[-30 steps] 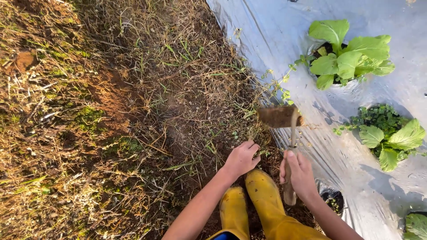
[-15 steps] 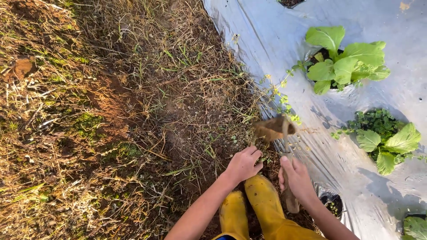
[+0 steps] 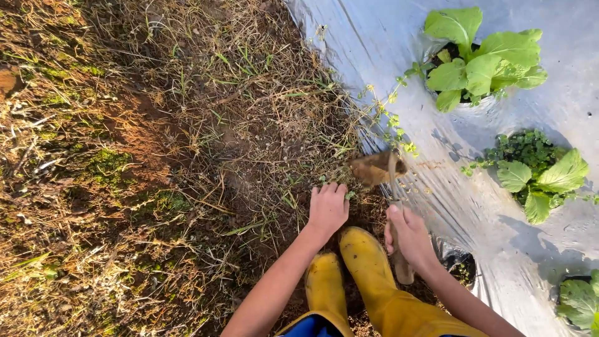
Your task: The person uses a hoe to loosen the soil and remove weeds along the edge of a garden bed covered with plastic mulch. The person repeatedly strikes the ground with the tool and pulls out the uprooted vegetation by hand.
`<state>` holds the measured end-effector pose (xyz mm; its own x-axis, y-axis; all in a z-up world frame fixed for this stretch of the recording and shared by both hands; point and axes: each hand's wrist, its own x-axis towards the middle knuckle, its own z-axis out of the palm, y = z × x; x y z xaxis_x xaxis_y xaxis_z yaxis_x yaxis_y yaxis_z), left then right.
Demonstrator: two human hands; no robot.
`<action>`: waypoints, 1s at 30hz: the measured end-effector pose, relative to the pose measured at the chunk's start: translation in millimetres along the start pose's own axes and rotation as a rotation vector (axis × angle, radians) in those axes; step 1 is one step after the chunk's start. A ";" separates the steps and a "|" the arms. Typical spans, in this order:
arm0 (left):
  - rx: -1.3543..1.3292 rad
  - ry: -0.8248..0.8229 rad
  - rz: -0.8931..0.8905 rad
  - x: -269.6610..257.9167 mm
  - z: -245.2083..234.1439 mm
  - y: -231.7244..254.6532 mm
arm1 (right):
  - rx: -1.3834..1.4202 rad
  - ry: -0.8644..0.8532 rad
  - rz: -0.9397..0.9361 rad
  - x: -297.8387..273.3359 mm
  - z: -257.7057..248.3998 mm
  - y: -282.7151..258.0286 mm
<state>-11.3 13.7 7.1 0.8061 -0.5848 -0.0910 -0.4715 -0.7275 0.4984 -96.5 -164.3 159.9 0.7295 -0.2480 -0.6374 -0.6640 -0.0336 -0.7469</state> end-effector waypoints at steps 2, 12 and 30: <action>0.010 0.052 0.006 1.9 -11.8 5.6 | 0.032 0.034 0.038 -4.0 -2.9 4.6; 0.099 0.101 -0.011 7.8 -2.7 -2.7 | -0.111 0.055 0.076 -18.6 -5.1 -22.0; 0.097 0.113 -0.020 0.8 3.6 -32.8 | -0.025 0.064 0.009 -11.7 -6.0 -21.2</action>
<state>3.5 35.9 -12.5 0.8483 -0.5295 -0.0003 -0.4825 -0.7733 0.4112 -91.9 -166.5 184.4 0.7119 -0.3094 -0.6305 -0.6753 -0.0550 -0.7355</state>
